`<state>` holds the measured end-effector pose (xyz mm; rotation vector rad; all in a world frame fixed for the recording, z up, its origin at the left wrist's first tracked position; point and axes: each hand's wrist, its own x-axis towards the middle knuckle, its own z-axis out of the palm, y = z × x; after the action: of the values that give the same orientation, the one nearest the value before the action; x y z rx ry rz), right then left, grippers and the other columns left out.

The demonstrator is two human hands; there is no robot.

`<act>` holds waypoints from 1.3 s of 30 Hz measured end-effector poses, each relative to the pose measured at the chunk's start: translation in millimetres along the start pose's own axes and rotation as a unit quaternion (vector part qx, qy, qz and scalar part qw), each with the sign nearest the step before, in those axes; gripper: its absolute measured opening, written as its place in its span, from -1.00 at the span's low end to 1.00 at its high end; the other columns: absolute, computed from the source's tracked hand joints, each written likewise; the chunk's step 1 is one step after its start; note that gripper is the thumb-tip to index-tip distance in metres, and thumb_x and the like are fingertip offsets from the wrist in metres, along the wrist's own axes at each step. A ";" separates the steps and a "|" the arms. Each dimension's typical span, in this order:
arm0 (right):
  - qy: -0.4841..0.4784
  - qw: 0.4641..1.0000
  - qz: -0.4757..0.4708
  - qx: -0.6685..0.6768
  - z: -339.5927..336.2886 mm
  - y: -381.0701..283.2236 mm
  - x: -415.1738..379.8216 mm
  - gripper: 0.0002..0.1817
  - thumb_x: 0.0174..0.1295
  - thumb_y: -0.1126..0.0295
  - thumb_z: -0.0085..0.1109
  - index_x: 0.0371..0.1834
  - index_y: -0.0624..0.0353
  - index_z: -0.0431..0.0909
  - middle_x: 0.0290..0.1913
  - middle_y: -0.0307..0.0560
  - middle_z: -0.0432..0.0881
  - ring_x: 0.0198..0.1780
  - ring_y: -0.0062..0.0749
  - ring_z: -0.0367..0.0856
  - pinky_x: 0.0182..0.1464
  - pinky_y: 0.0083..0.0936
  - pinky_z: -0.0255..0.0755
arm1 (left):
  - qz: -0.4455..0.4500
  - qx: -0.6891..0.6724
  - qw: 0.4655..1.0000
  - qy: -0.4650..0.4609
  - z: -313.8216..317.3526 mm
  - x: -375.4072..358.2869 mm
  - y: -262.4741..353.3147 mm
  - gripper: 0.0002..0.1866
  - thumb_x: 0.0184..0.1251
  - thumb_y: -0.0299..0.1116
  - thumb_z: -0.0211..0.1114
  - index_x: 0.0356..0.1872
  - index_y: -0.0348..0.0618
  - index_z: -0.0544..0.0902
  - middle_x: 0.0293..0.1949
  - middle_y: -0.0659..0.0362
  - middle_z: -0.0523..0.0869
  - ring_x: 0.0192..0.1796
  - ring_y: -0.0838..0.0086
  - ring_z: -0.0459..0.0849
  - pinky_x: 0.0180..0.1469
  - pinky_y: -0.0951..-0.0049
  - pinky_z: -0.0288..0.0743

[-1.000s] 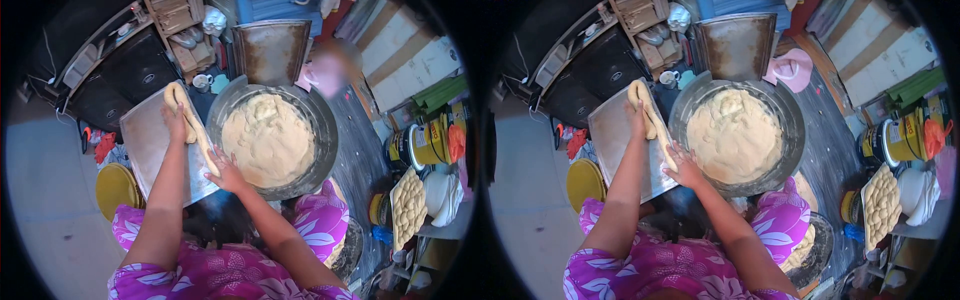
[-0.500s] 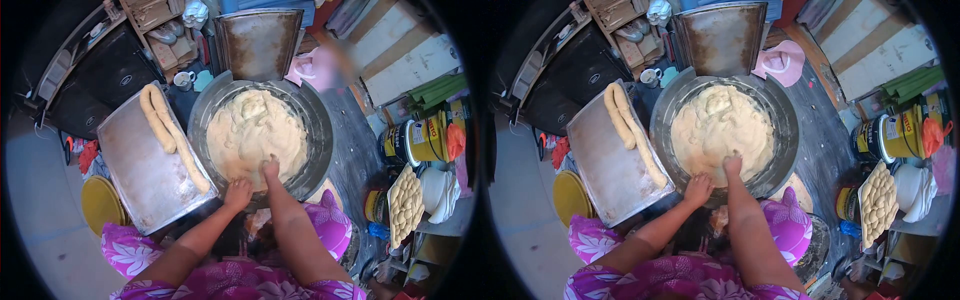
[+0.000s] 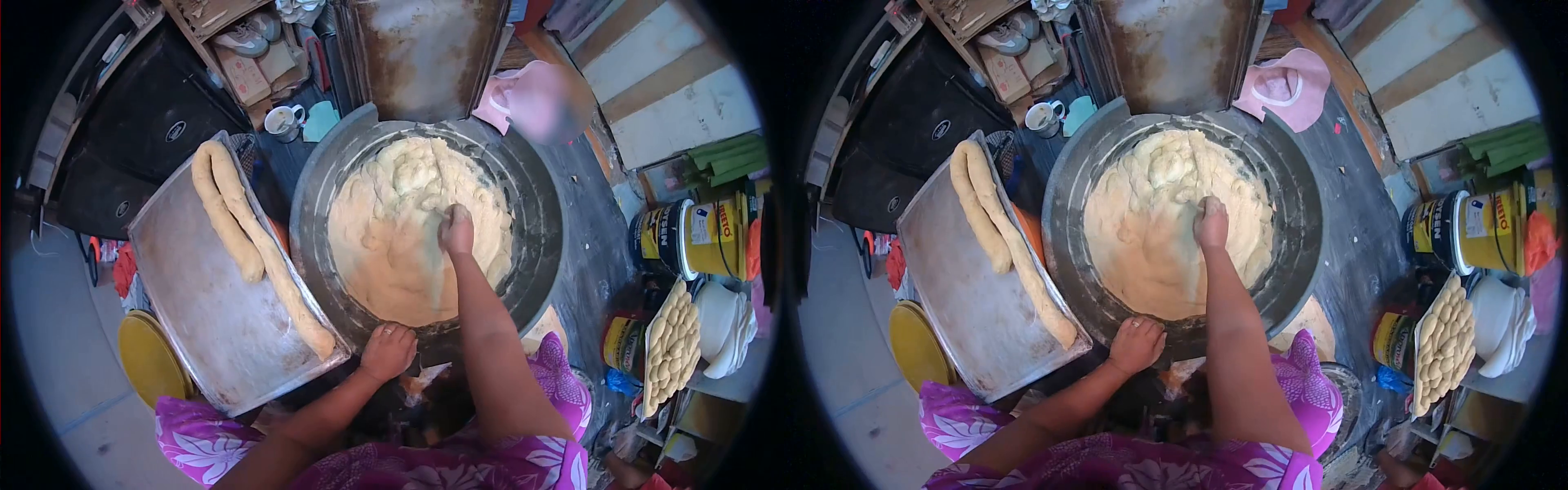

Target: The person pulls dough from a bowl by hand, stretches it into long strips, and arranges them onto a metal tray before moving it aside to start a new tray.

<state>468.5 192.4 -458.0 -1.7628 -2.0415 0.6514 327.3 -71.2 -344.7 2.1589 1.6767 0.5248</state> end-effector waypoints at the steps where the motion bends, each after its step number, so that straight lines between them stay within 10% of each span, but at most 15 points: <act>1: 0.002 0.999 0.010 0.043 -3.9 -2.6 -7.2 -0.46 -0.09 0.49 0.11 0.09 0.16 0.37 -0.10 0.11 0.43 -0.06 -0.02 0.42 0.06 -0.27 0.33 | 0.000 0.007 1.000 0.001 0.3 -0.6 1.1 -0.83 0.09 -0.26 0.23 -0.36 -0.10 0.57 -0.34 0.17 0.57 -0.20 0.34 0.55 -0.06 0.34 0.34; 9: -0.017 0.975 -0.003 -0.220 -14.6 -44.1 11.1 -0.48 -0.07 0.35 0.22 0.07 -0.01 0.42 0.00 -0.01 0.40 0.06 -0.11 0.39 0.11 -0.20 0.25 | -0.025 0.032 0.999 -0.019 3.1 -2.2 2.7 -0.84 0.10 -0.23 0.17 -0.45 -0.08 0.54 -0.41 0.18 0.55 -0.24 0.36 0.56 -0.18 0.34 0.38; 21: -0.172 0.958 -0.230 -0.014 1.6 -6.3 -89.6 -0.64 -0.06 0.49 0.14 -0.11 0.07 0.45 -0.04 -0.03 0.51 0.11 -0.17 0.41 0.29 -0.08 0.09 | -0.036 0.052 0.997 -0.037 6.0 -5.3 4.8 -0.82 0.12 -0.22 0.14 -0.46 -0.11 0.55 -0.40 0.14 0.57 -0.24 0.32 0.58 -0.20 0.30 0.42; 25: -0.055 0.972 -0.228 -0.017 4.1 -5.7 -93.5 -0.61 -0.09 0.51 0.12 -0.09 0.09 0.43 0.00 0.00 0.49 0.07 -0.08 0.42 0.26 -0.10 0.12 | -0.046 0.038 0.997 -0.042 3.2 -4.3 4.1 -0.81 0.13 -0.21 0.14 -0.49 -0.11 0.55 -0.42 0.11 0.55 -0.24 0.28 0.57 -0.19 0.28 0.41; 29: -0.010 0.934 0.133 0.331 1.0 8.8 -51.5 -0.51 -0.05 0.36 0.16 0.04 0.09 0.38 0.23 0.05 0.28 0.23 -0.05 0.23 0.24 -0.06 0.08 | -0.051 0.050 0.995 -0.073 4.8 -3.8 3.1 -0.81 0.12 -0.24 0.12 -0.42 -0.13 0.56 -0.39 0.14 0.58 -0.22 0.32 0.59 -0.21 0.30 0.43; 32: 0.100 0.969 0.224 0.014 -7.0 -24.6 -40.5 -0.40 -0.02 0.21 0.18 0.16 0.08 0.33 0.26 0.05 0.24 0.29 -0.09 0.16 0.26 0.04 0.02 | -0.047 0.052 0.996 -0.060 5.7 -3.9 4.0 -0.81 0.12 -0.24 0.11 -0.42 -0.13 0.56 -0.39 0.12 0.59 -0.23 0.30 0.60 -0.20 0.28 0.44; 34: -0.011 0.960 0.192 -0.206 -5.1 -46.7 -36.8 -0.32 -0.01 0.10 0.18 0.23 0.09 0.30 0.29 0.03 0.21 0.32 -0.11 0.13 0.28 0.10 -0.03 | -0.046 0.055 0.997 -0.042 5.4 -3.6 4.3 -0.82 0.12 -0.24 0.11 -0.44 -0.13 0.55 -0.40 0.12 0.59 -0.25 0.29 0.60 -0.21 0.27 0.44; 39: -0.020 0.958 0.274 -0.078 27.2 -39.6 9.9 -0.50 0.02 0.22 0.17 0.05 0.19 0.43 0.04 0.08 0.48 0.13 -0.18 0.41 0.18 -0.01 0.19 | -0.059 0.058 0.994 -0.075 7.8 -6.9 1.5 -0.81 0.12 -0.23 0.12 -0.42 -0.12 0.55 -0.39 0.12 0.59 -0.23 0.31 0.59 -0.20 0.28 0.43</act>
<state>419.5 194.8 -458.5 -2.4574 -1.6582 0.6916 330.9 -78.6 -351.2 2.1046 1.7757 0.2310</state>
